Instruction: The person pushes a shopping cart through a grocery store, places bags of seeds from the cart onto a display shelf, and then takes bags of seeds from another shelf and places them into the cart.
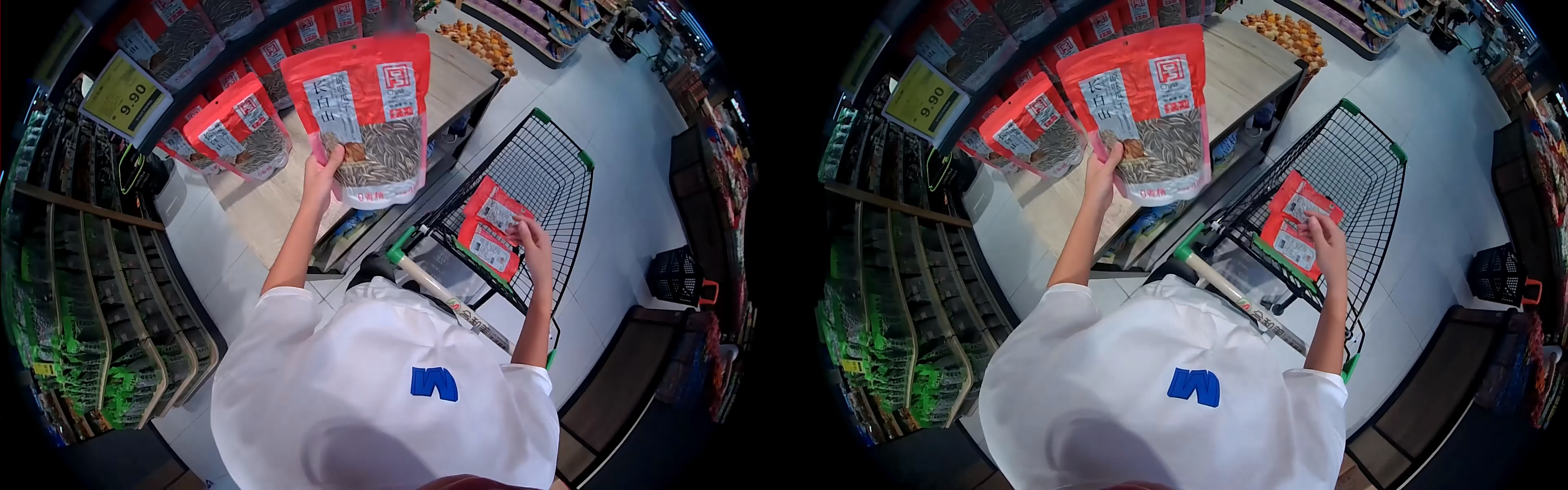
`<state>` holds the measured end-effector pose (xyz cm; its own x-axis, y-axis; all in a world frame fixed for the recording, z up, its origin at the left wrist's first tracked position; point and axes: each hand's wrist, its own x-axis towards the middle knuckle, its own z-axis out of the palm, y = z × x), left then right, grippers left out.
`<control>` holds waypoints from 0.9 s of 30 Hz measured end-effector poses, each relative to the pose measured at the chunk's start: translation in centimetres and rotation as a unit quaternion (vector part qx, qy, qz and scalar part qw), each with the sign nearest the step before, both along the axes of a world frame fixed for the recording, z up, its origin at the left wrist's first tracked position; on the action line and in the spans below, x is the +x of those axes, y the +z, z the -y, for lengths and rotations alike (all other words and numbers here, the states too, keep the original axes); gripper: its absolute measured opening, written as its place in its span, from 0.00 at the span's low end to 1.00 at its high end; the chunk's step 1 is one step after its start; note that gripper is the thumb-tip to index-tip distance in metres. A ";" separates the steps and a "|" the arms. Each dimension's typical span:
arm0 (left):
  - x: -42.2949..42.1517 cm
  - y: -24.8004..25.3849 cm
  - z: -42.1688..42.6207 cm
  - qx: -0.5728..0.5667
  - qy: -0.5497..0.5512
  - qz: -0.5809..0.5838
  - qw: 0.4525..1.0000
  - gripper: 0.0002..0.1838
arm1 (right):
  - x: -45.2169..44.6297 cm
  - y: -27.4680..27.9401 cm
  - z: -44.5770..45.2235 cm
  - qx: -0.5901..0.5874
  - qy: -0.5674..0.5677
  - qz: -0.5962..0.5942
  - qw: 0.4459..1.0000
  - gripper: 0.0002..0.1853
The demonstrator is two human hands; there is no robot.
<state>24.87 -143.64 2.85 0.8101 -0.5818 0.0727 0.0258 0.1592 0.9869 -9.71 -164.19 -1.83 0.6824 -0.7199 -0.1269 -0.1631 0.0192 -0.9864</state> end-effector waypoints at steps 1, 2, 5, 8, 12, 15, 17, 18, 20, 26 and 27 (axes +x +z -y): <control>1.8 -0.8 0.1 -0.004 0.006 0.002 1.000 0.18 | -0.2 -2.0 -0.3 -0.028 0.009 -0.041 0.999 0.16; 3.6 -1.7 0.2 0.028 0.037 0.053 0.998 0.19 | -0.5 -4.0 -0.9 -0.077 0.033 -0.097 0.992 0.16; 8.0 -5.7 0.8 0.055 0.119 0.125 0.983 0.18 | -0.7 -4.9 -3.3 -0.126 0.091 -0.267 0.951 0.18; 10.3 -8.0 0.9 0.183 0.176 0.192 0.948 0.18 | -1.4 -8.9 -5.7 -0.159 0.080 -0.253 0.951 0.20; 12.1 -10.2 1.1 0.122 0.211 0.230 0.942 0.18 | -1.3 -8.9 -5.9 -0.129 0.049 -0.287 0.948 0.20; 13.6 -11.0 0.4 0.245 0.199 0.188 0.930 0.18 | -1.3 -8.6 -6.3 -0.162 0.037 -0.285 0.944 0.19; 12.9 -10.0 0.2 0.162 0.192 0.190 0.949 0.18 | -1.1 -8.6 -6.3 -0.179 0.077 -0.317 0.928 0.18; 12.4 -9.4 0.1 0.124 0.178 0.171 0.961 0.17 | -1.0 -8.8 -6.3 -0.186 0.074 -0.315 0.928 0.17; 13.3 -11.1 -1.2 0.162 0.171 0.192 0.952 0.17 | -1.0 -8.8 -6.2 -0.188 0.074 -0.321 0.925 0.17; 10.9 -11.0 -2.2 0.176 0.168 0.081 0.967 0.17 | -0.9 -9.4 -6.2 -0.174 0.078 -0.326 0.926 0.17; 11.5 -11.6 -2.2 0.177 0.170 0.081 0.966 0.17 | -0.9 -9.6 -6.2 -0.175 0.077 -0.323 0.927 0.17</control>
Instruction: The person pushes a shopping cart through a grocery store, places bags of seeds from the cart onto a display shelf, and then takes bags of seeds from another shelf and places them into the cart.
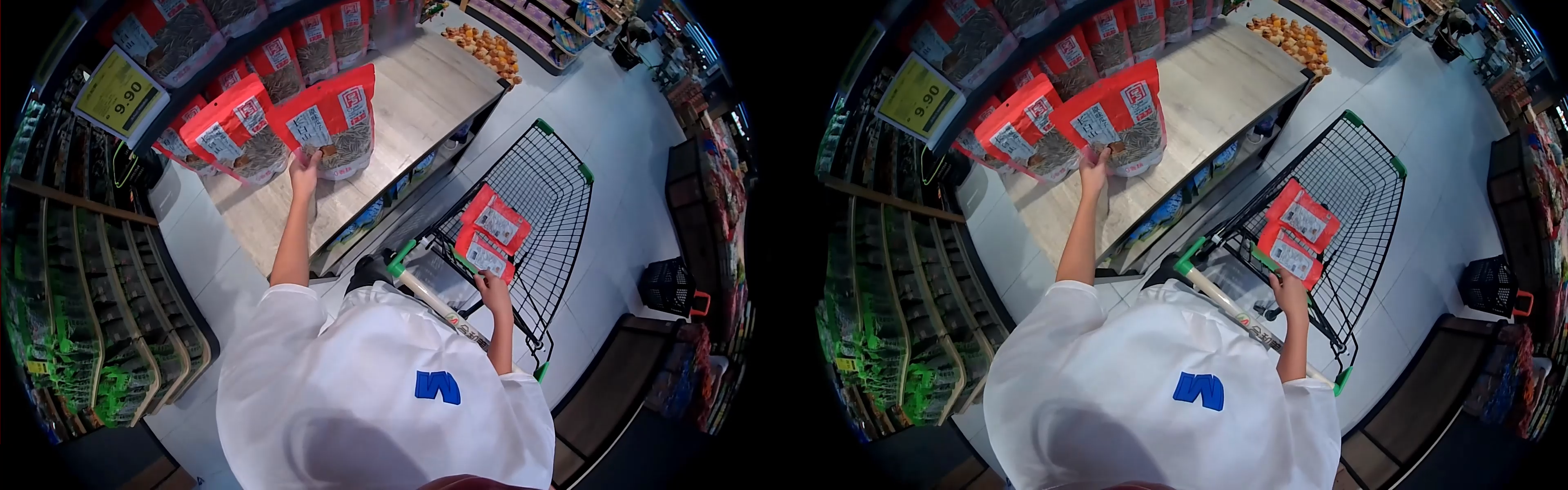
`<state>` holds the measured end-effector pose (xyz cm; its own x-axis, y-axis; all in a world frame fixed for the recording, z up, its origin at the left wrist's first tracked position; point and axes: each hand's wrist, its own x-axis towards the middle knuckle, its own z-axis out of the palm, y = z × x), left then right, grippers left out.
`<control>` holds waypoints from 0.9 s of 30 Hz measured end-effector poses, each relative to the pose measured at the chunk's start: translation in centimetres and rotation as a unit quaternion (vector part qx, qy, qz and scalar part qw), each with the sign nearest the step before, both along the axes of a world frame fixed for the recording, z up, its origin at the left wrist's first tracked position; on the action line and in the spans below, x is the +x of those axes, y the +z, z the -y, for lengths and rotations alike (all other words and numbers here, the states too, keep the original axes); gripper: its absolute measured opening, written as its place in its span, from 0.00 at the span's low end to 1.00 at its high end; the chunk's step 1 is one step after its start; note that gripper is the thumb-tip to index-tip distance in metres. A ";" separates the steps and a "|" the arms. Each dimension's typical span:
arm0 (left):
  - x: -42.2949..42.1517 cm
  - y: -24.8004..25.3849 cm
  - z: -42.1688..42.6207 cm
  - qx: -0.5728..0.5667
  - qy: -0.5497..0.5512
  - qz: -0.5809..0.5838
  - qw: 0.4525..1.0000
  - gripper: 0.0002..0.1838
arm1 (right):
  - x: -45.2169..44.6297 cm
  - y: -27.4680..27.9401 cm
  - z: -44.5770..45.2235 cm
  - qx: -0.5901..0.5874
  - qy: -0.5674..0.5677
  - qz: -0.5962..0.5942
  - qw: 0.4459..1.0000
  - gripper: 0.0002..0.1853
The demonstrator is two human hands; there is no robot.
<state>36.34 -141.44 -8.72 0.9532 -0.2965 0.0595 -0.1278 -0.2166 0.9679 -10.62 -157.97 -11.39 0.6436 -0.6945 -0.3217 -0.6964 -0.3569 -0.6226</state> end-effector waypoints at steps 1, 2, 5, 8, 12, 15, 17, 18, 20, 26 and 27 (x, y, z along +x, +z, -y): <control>1.3 -1.3 0.2 -0.016 0.005 0.080 0.997 0.18 | 0.0 0.0 0.0 0.000 0.001 0.000 1.000 0.17; 2.5 -2.4 0.4 -0.033 0.010 0.159 0.987 0.20 | 0.0 0.0 0.0 0.003 0.001 0.001 1.000 0.17; 3.4 -0.4 1.6 0.004 0.017 0.162 0.987 0.22 | 0.1 0.4 0.0 0.007 -0.001 -0.001 1.000 0.17; 5.2 0.3 2.7 0.083 0.032 0.185 0.979 0.22 | 0.1 0.6 0.1 0.012 -0.009 -0.008 1.000 0.17; 8.6 -0.4 3.9 0.141 0.049 0.173 0.973 0.27 | -0.1 0.6 0.0 0.023 -0.015 0.003 1.000 0.17; 9.6 0.2 4.5 0.145 0.050 0.206 0.966 0.28 | 0.3 1.4 -0.2 0.013 -0.025 -0.014 1.000 0.15; 11.2 -0.4 4.3 0.166 0.040 0.165 0.971 0.28 | 0.2 1.1 -0.2 -0.008 -0.009 0.003 1.000 0.14; 11.5 -0.7 4.2 0.148 0.030 0.192 0.970 0.28 | -0.1 -0.1 -0.1 -0.021 0.014 -0.004 1.000 0.14; 10.5 0.6 4.1 0.178 0.016 0.189 0.966 0.28 | 0.0 0.0 0.1 -0.025 0.051 -0.033 0.998 0.16; 11.0 -2.3 4.3 0.220 0.094 0.199 0.950 0.27 | 0.2 0.3 2.2 0.046 0.139 -0.040 0.988 0.16; 10.0 -2.6 4.3 0.229 0.101 0.220 0.943 0.26 | 0.4 0.1 3.2 0.077 0.158 -0.060 0.983 0.16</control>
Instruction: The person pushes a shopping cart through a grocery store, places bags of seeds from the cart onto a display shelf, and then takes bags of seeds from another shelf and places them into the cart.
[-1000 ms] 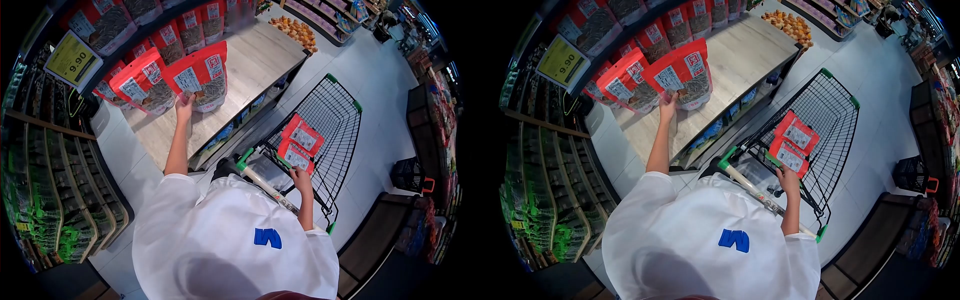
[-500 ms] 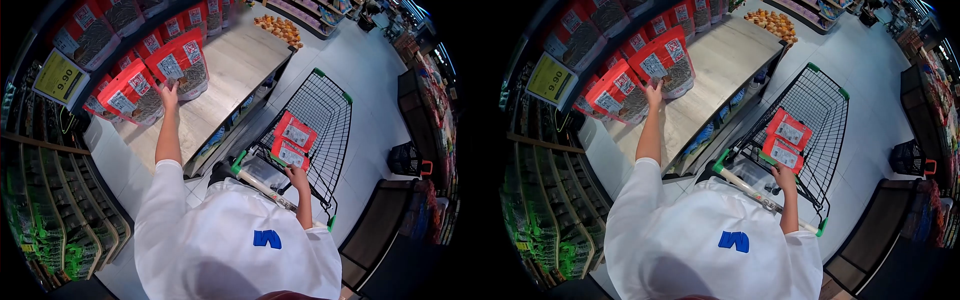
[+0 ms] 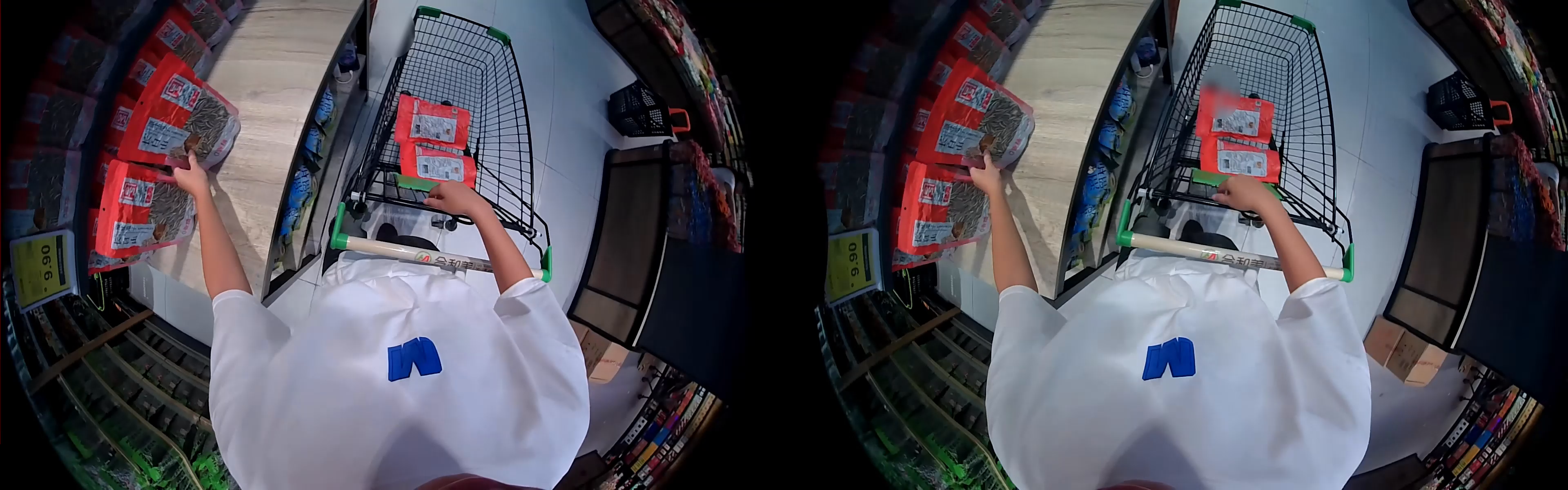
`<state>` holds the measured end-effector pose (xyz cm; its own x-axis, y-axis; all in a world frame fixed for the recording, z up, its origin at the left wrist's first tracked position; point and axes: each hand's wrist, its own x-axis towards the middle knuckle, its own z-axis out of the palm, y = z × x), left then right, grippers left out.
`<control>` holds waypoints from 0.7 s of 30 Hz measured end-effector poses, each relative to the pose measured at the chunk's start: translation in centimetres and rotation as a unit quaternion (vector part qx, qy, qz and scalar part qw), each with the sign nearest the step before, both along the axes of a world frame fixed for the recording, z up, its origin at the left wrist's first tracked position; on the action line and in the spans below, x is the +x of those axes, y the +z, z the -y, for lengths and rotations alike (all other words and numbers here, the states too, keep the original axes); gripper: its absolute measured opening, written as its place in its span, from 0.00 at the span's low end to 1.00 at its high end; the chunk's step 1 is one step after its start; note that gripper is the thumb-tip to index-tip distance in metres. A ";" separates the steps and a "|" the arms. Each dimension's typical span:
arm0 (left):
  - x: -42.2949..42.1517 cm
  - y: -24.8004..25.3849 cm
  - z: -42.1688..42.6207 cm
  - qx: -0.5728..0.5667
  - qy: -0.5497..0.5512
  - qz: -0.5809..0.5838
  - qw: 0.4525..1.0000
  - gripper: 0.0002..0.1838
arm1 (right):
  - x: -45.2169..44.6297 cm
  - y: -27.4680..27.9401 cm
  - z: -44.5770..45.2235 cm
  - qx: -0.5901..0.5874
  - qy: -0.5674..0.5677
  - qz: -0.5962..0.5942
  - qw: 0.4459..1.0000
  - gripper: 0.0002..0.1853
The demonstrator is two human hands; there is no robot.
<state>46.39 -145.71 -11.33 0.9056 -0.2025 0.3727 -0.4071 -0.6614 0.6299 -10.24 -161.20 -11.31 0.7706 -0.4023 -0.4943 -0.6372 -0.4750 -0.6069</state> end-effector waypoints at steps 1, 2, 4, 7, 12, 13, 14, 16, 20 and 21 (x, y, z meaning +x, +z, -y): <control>-0.9 0.2 -0.4 0.009 0.008 0.025 1.000 0.26 | 0.1 -0.4 1.3 0.030 0.024 -0.020 0.999 0.16; -3.8 2.1 0.0 0.017 0.027 -0.057 0.998 0.28 | 0.1 -1.6 2.4 0.034 0.019 -0.022 0.999 0.16; -6.1 0.0 -0.9 0.034 0.005 0.022 0.999 0.29 | 0.0 -5.5 4.5 0.066 -0.067 -0.052 0.994 0.16; -12.2 -0.9 -1.4 0.081 -0.105 0.038 0.990 0.32 | -1.5 -12.5 7.4 -0.059 -0.093 -0.115 0.987 0.14; -18.2 -2.1 -1.1 0.314 -0.161 0.071 0.933 0.30 | -0.8 -17.4 7.7 -0.049 -0.050 -0.218 0.974 0.16; -18.4 -2.1 -0.8 0.321 -0.157 0.070 0.931 0.30 | -0.1 -18.4 7.8 -0.058 -0.041 -0.211 0.975 0.17; -18.4 -2.1 -0.7 0.317 -0.152 0.063 0.934 0.30 | 1.1 -19.6 7.9 -0.047 -0.025 -0.200 0.978 0.17; -18.7 -2.1 -0.3 0.318 -0.136 0.055 0.937 0.30 | 3.5 -21.5 7.6 -0.046 -0.012 -0.188 0.981 0.17; -18.6 -1.9 0.0 0.336 -0.130 0.057 0.931 0.29 | 9.2 -24.9 6.8 -0.017 -0.057 -0.235 0.970 0.17; -18.7 -1.8 -0.1 0.342 -0.134 0.046 0.929 0.29 | 10.2 -26.3 6.2 -0.008 -0.091 -0.273 0.958 0.17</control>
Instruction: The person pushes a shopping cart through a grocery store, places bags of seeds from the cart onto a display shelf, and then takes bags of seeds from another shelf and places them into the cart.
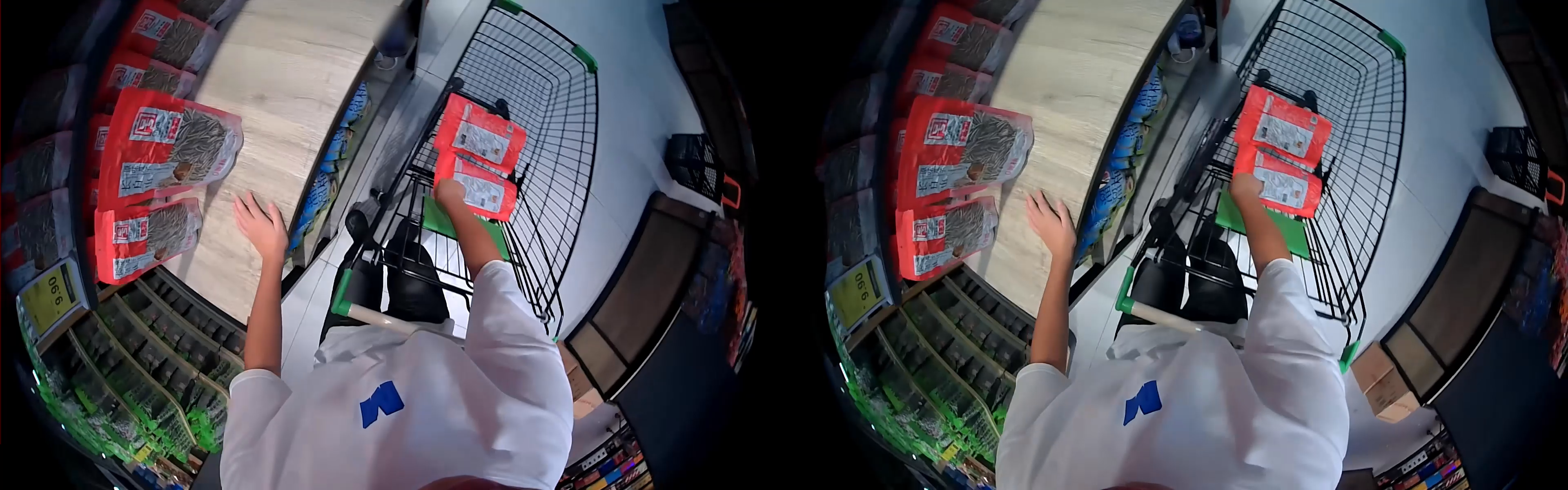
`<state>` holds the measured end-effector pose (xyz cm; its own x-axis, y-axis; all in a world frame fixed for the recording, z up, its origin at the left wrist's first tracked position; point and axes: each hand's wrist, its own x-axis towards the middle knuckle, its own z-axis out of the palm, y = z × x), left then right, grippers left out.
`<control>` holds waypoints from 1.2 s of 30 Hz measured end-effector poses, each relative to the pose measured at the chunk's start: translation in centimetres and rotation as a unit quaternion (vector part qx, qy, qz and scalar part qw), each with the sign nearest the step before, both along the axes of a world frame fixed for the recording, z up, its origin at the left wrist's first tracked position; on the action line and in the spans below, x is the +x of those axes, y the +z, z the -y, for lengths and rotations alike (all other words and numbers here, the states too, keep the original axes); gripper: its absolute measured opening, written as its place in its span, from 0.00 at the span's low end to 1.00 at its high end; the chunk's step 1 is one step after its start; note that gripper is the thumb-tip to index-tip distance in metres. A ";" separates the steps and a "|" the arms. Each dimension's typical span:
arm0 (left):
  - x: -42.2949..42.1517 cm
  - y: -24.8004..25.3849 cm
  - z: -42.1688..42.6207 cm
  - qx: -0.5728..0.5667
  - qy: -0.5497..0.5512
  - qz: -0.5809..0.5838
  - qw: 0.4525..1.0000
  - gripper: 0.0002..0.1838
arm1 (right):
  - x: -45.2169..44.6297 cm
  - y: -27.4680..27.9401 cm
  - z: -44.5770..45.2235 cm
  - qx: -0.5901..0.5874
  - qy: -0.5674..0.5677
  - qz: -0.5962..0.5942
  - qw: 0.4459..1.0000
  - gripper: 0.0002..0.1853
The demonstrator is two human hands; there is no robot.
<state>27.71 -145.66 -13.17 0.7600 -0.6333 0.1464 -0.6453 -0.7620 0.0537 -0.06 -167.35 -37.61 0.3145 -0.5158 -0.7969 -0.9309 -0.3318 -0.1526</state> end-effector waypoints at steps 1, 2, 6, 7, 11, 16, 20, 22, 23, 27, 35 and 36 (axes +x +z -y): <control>-0.1 0.2 0.2 0.002 -0.001 -0.001 1.000 0.29 | 1.0 -0.2 -0.3 0.005 0.012 0.008 1.000 0.17; -0.1 0.4 0.3 0.008 0.009 0.006 1.000 0.29 | 1.7 -0.2 -0.6 0.011 0.015 -0.026 0.999 0.16; 0.3 0.1 0.5 0.012 0.023 -0.013 1.000 0.29 | 2.7 -3.0 -1.5 0.004 0.012 -0.054 0.998 0.13; 0.4 0.0 0.9 0.006 0.019 -0.016 1.000 0.29 | 2.6 -3.9 -1.5 0.009 0.019 -0.054 0.998 0.13; 0.1 0.4 0.4 -0.010 0.022 -0.018 1.000 0.29 | 1.0 -3.3 0.6 -0.025 0.061 -0.062 0.996 0.12; 0.1 0.4 0.0 -0.022 0.024 -0.015 0.999 0.30 | -3.5 2.5 4.4 -0.083 0.066 -0.005 0.994 0.11; 0.1 0.3 -0.3 -0.044 0.018 -0.015 0.999 0.29 | -8.0 5.8 5.5 -0.140 0.059 0.060 0.987 0.12; 0.1 0.1 -0.4 -0.041 0.023 0.001 0.999 0.29 | -11.2 7.7 6.1 -0.210 0.011 0.113 0.971 0.09; 0.1 0.0 -0.5 -0.052 0.022 -0.001 0.998 0.29 | -12.7 9.3 6.7 -0.227 -0.006 0.106 0.968 0.09; 0.2 -0.2 -0.8 -0.066 0.017 0.015 0.998 0.30 | -18.0 16.5 8.7 -0.294 -0.072 0.166 0.938 0.10; 0.4 -1.2 -1.2 -0.060 0.012 0.065 0.996 0.30 | -18.6 30.0 8.8 -0.099 -0.366 0.462 0.802 0.08; 0.4 -1.2 -1.2 -0.064 0.013 0.063 0.996 0.30 | -18.8 30.9 9.0 -0.073 -0.386 0.477 0.786 0.07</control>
